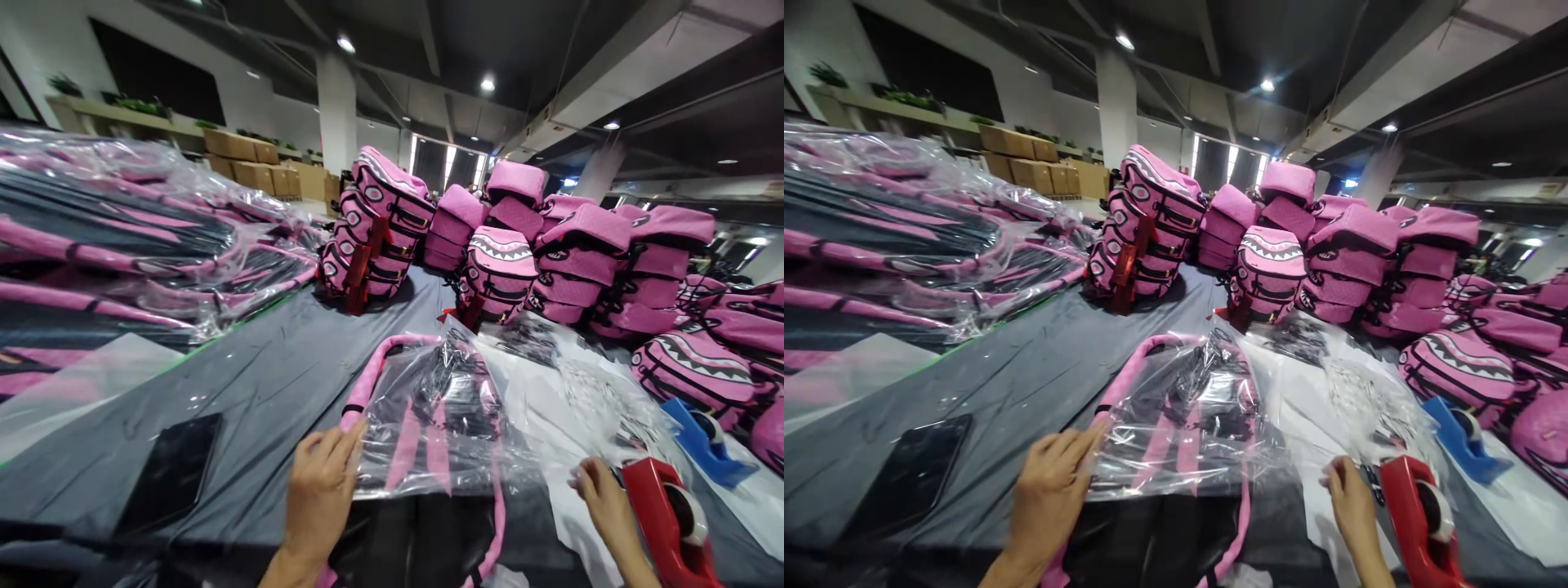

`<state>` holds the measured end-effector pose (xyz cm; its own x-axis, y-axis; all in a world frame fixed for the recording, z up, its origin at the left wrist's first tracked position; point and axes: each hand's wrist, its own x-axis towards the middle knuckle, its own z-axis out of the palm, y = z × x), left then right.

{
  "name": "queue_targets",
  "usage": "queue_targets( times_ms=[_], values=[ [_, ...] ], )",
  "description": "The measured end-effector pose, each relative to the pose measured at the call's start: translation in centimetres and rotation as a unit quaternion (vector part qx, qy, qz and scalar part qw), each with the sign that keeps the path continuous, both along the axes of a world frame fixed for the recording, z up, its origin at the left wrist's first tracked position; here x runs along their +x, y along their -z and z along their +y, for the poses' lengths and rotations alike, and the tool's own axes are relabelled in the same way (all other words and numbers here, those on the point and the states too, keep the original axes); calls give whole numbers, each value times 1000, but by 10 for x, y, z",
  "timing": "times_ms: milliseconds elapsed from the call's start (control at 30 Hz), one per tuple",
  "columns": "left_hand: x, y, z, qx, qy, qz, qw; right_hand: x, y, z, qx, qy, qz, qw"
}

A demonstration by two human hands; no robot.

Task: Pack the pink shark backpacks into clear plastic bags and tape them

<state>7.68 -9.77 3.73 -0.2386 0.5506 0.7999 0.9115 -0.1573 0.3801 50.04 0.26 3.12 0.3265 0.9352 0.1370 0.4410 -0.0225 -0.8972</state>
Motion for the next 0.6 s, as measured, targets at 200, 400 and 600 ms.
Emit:
queue_targets(
  times_ms=[200, 400, 600],
  values=[
    [-19, 20, 11, -173, -36, -298, 938, -8, 4, 3, -2, -24, 435, 900],
    [-47, 29, 30, -185, 42, -490, 851, -21, -1, 19, -52, -38, 431, 900],
    [-43, -33, 118, -230, 79, -500, 831, -92, -69, 113, 6, -137, 315, 939]
  ],
)
